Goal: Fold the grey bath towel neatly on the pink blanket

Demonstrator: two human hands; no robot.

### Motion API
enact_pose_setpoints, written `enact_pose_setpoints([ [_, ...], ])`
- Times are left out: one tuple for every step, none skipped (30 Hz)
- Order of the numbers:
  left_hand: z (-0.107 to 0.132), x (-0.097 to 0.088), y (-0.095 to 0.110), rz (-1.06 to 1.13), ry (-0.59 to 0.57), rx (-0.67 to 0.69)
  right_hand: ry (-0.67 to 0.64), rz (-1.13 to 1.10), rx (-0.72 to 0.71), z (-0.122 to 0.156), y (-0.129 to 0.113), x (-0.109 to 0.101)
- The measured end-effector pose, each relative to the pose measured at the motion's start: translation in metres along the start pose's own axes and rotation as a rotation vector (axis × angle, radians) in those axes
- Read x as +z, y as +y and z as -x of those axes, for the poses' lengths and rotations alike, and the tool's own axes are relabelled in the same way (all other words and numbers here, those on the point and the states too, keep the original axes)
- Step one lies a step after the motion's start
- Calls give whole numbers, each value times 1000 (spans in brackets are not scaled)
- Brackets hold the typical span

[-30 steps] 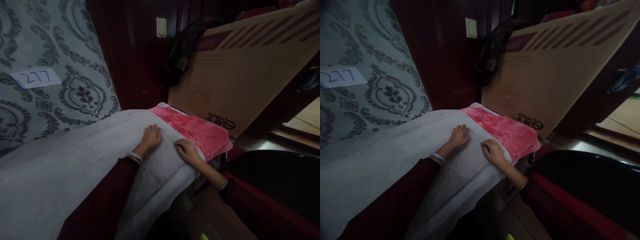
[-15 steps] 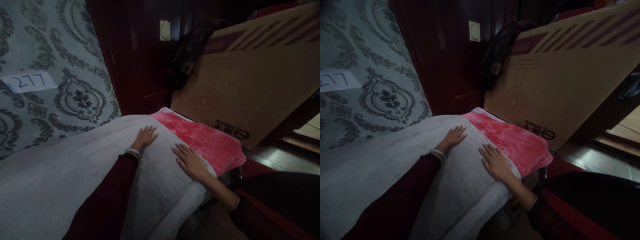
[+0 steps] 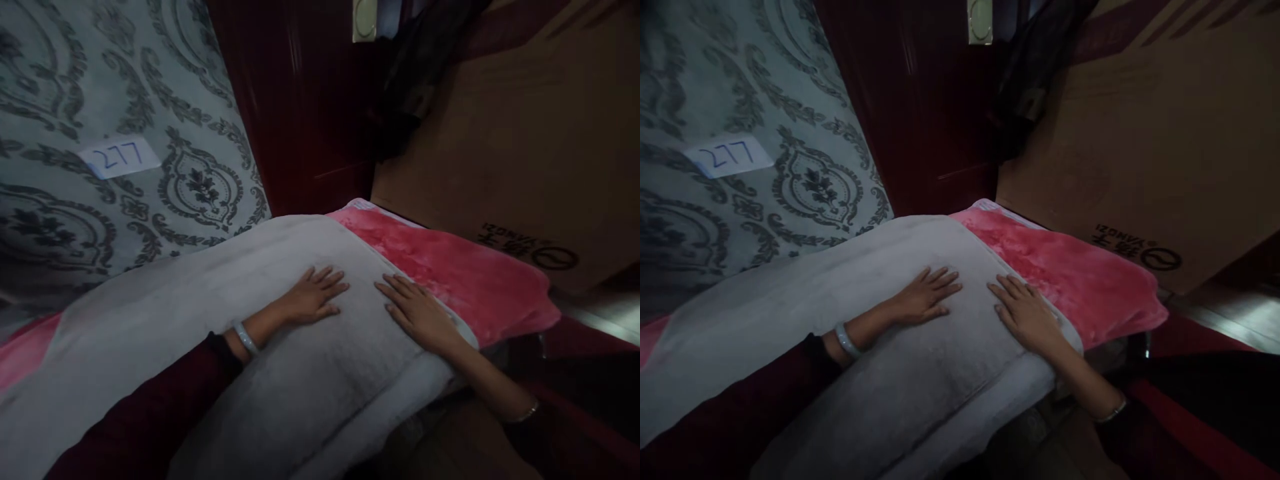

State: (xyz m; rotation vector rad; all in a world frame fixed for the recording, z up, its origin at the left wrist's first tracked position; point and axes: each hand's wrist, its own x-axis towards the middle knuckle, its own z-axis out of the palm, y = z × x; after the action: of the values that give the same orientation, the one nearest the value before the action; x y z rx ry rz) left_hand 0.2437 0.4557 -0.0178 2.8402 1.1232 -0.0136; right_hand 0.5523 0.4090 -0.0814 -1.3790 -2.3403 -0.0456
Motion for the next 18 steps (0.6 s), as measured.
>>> enact_pose_setpoints([
  [12, 2, -9, -1, 6, -42, 6, 7, -5, 1, 1, 2],
  [24, 2, -22, -7, 13, -119, 9, 15, -8, 1, 2, 3],
  [34, 1, -38, -15, 9, -217, 7, 23, -10, 1, 3, 4],
  [44, -3, -56, -24, 5, -314, 2, 32, -9, 1, 3, 4],
  [53, -8, -73, -22, -14, -393, -5, 41, -5, 1, 3, 3],
  [62, -13, -89, -24, -38, -477, -15, 48, -1, 0, 3, 2],
  [71, -19, -101, -35, -54, -562, -26, 52, 2, 0, 2, 0],
  [80, -24, -108, -50, -72, -640, -36, 55, 5, 0, 1, -2],
  [89, -28, -111, -79, -69, -710, -44, 56, 8, 0, 0, -4],
  [98, -30, -108, -113, -47, -758, -49, 55, 12, 0, -1, -6],
  [107, -32, -101, -144, -7, -780, -51, 54, 15, 0, -1, -7],
  [116, -31, -90, -169, 34, -764, -51, 53, 20, 0, -1, -8],
  [124, -29, -76, -183, 63, -705, -49, 51, 24, 1, -1, -9],
  [132, -25, -61, -183, 70, -613, -48, 49, 26, 1, -1, -9],
  [139, -20, -46, -172, 56, -507, -49, 47, 26, 1, 0, -9],
  [146, -14, -33, -155, 32, -409, -51, 46, 24, 1, 1, -9],
  [152, -9, -22, -140, 9, -344, -53, 46, 21, 1, 1, -10],
  [157, -4, -14, -129, -3, -320, -55, 46, 17, 1, 2, -10],
])
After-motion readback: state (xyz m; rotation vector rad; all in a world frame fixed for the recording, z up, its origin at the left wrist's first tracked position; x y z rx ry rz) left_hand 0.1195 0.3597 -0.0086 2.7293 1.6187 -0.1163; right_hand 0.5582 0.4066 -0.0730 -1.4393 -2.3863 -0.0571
